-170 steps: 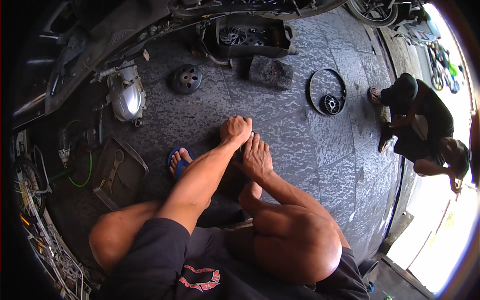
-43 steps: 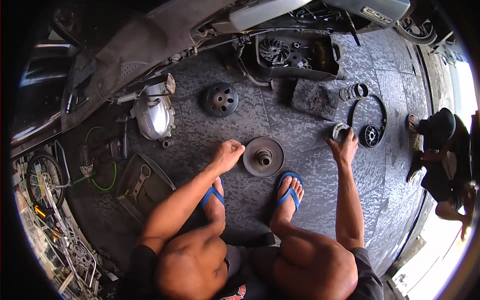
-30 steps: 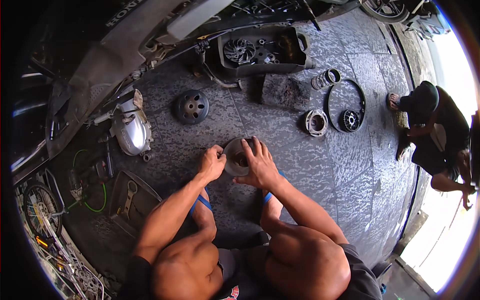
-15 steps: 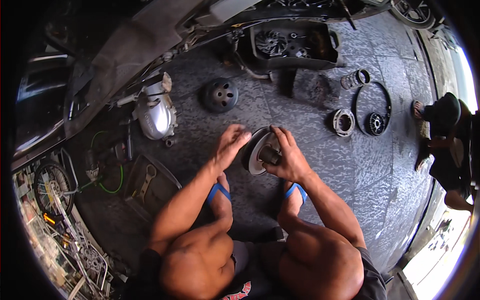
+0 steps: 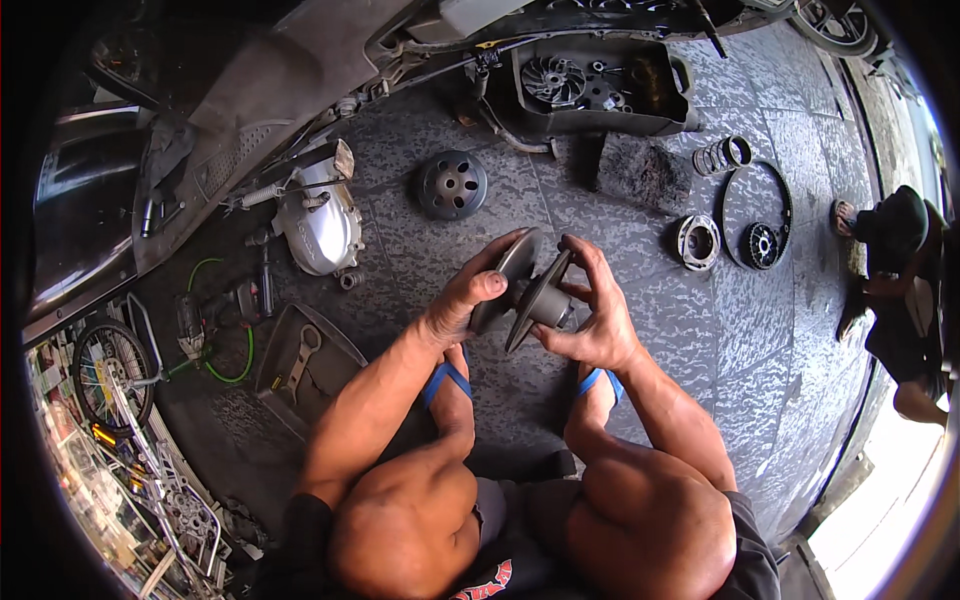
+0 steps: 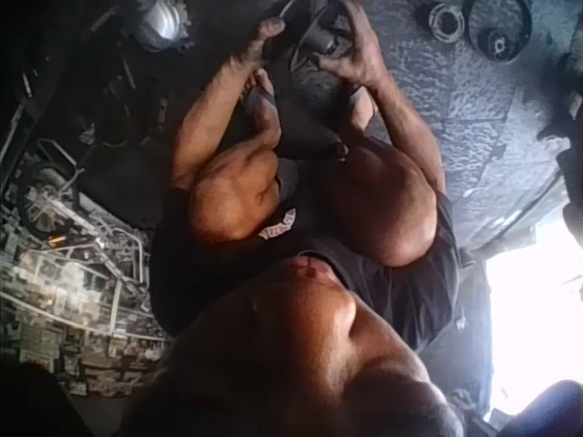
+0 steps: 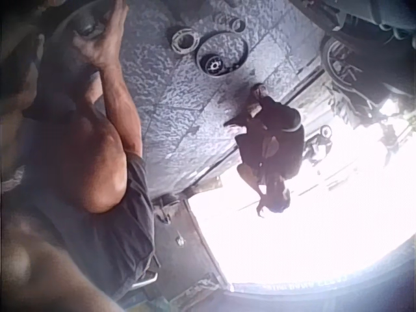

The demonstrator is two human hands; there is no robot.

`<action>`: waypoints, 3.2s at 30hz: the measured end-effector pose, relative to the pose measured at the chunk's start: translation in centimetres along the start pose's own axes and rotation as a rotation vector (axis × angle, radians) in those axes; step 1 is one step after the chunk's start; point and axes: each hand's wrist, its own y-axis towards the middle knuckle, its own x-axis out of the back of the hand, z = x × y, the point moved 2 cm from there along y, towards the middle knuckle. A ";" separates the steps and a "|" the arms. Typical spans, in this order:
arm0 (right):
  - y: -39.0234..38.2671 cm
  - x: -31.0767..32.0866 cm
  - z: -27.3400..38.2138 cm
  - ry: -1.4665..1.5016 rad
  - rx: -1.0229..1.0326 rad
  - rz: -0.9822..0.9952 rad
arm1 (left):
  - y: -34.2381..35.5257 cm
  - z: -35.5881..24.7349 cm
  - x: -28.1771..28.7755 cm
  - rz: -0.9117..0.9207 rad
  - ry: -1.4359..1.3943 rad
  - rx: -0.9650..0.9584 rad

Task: The person disassembles a motorcycle clutch assembly using a wrench and pliers, removes various internal components, places them in a tray, and then cleans the area by pouring a liquid and using a hose.

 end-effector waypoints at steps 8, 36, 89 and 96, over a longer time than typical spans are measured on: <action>-0.2 -0.2 1.3 -0.346 0.140 0.080 | -0.9 0.5 0.5 -0.017 -0.101 0.345; -13.6 24.3 -19.3 -0.691 -0.603 -0.376 | -4.2 7.4 12.0 -0.956 1.603 -0.162; 10.8 -13.4 19.4 0.479 -0.207 0.236 | -18.9 -24.9 12.4 -1.466 1.068 -1.079; 5.8 -4.4 14.9 0.205 -0.382 0.221 | -21.2 -33.8 23.5 -1.685 1.364 0.041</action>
